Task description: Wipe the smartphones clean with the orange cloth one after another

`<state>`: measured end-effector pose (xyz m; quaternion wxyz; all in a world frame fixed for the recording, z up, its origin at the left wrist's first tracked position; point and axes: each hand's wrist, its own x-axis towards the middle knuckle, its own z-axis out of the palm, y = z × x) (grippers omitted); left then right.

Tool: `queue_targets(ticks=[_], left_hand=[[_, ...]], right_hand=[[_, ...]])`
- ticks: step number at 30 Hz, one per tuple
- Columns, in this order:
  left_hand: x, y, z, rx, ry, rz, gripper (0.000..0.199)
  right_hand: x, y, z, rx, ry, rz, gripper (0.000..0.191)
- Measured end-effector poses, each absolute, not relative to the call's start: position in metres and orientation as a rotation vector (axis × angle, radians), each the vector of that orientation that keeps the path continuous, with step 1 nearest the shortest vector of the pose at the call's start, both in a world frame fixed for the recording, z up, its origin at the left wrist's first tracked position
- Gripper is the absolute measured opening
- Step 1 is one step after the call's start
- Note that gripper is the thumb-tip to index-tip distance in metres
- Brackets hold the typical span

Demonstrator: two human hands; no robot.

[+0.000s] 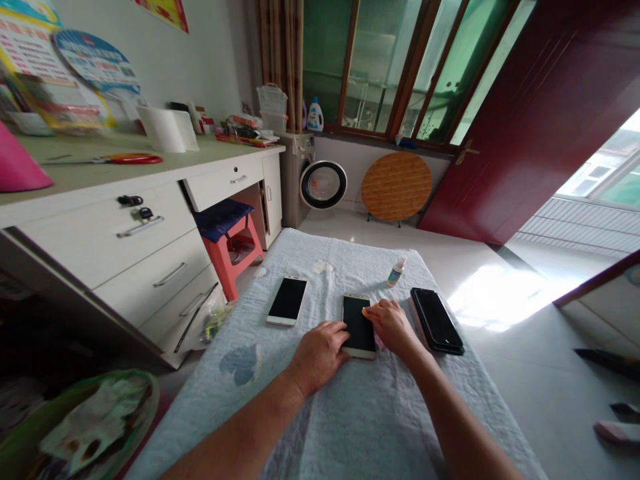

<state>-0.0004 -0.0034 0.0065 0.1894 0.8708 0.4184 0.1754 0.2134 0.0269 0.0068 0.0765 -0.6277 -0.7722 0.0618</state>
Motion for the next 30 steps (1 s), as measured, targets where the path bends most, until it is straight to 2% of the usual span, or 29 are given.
queue_targets(ticks=[4, 11, 16, 24, 30], left_hand=[[-0.003, -0.001, 0.006, 2.437, 1.177, 0.496, 0.035], [-0.005, 0.003, 0.0, 2.432, 1.15, 0.501, 0.041], [-0.004, 0.004, -0.004, 2.405, 1.142, 0.538, 0.046], [-0.005, 0.003, -0.002, 2.415, 1.124, 0.554, 0.046], [-0.004, 0.001, -0.001, 2.336, 1.215, 0.524, 0.069]], right_hand=[[0.214, 0.009, 0.019, -1.691, -2.426, 0.262, 0.029], [0.208, -0.01, 0.035, -1.397, -2.553, 0.601, 0.027], [0.198, -0.004, 0.019, -1.49, -2.446, 0.438, 0.026], [0.193, 0.017, -0.004, -1.906, -2.065, 0.086, 0.025], [0.181, 0.009, 0.0, -1.705, -2.197, 0.185, 0.025]])
